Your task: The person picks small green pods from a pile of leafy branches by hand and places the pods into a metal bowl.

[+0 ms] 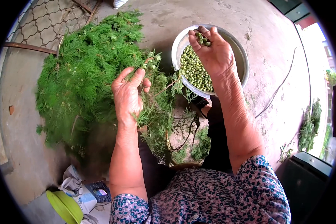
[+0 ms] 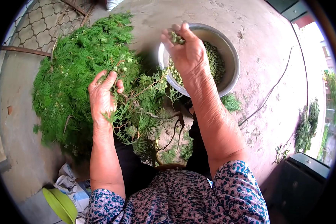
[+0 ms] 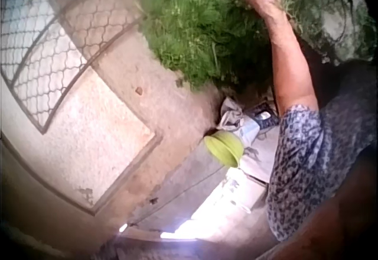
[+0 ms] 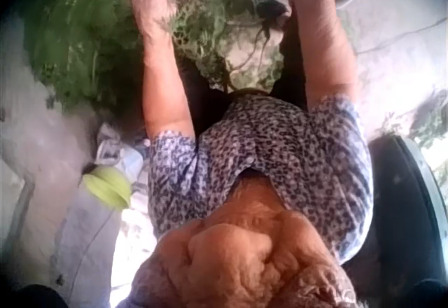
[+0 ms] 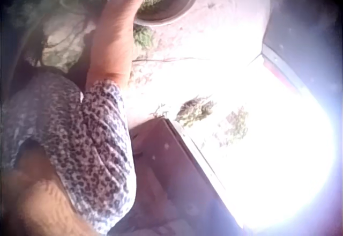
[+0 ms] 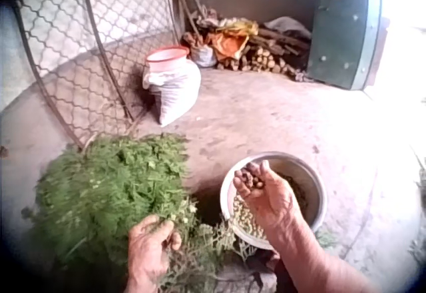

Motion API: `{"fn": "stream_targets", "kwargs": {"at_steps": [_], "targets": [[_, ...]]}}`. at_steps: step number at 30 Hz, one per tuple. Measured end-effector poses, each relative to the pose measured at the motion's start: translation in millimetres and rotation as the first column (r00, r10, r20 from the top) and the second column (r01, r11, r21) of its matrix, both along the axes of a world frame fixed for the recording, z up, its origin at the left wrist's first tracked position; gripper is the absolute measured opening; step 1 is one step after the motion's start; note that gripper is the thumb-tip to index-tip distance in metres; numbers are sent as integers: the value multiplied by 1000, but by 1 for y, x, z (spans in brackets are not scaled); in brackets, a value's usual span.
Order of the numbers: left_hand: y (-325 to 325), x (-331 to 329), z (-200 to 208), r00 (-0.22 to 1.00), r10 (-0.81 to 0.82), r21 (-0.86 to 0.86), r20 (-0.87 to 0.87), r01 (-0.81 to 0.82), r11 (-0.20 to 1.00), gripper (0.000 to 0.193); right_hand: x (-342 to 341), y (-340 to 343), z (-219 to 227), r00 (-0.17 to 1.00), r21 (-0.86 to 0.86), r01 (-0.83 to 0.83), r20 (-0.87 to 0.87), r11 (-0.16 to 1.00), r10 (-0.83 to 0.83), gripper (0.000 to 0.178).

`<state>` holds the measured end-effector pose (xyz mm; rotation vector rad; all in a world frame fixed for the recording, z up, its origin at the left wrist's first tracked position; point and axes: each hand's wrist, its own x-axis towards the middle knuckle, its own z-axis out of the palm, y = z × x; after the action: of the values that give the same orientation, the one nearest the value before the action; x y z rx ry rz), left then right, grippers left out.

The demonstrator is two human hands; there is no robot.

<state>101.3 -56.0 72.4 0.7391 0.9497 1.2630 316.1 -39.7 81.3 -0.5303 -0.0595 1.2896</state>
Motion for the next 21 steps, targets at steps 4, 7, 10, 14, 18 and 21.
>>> {"fn": "stream_targets", "kwargs": {"at_steps": [4,7,10,14,18,21], "targets": [[0,2,1,998,-10,9,-62,10,1000,32,23,0,2,979,-73,184,102,980,-176,65],[0,3,0,997,-10,-19,-71,9,1000,31,43,3,-2,974,-64,201,120,977,-193,74],[1,3,-4,996,-49,4,-69,50,999,30,43,-7,3,901,-169,319,358,933,-243,73],[4,6,-8,994,-105,-5,-37,105,995,32,80,-18,-36,153,-266,502,964,823,219,57],[4,3,-7,991,-124,-23,-55,123,992,32,88,-9,-47,-198,-117,630,932,768,305,30],[3,0,-6,992,-96,-25,-81,95,995,33,75,-17,-17,-37,-436,663,792,608,609,23]]}}
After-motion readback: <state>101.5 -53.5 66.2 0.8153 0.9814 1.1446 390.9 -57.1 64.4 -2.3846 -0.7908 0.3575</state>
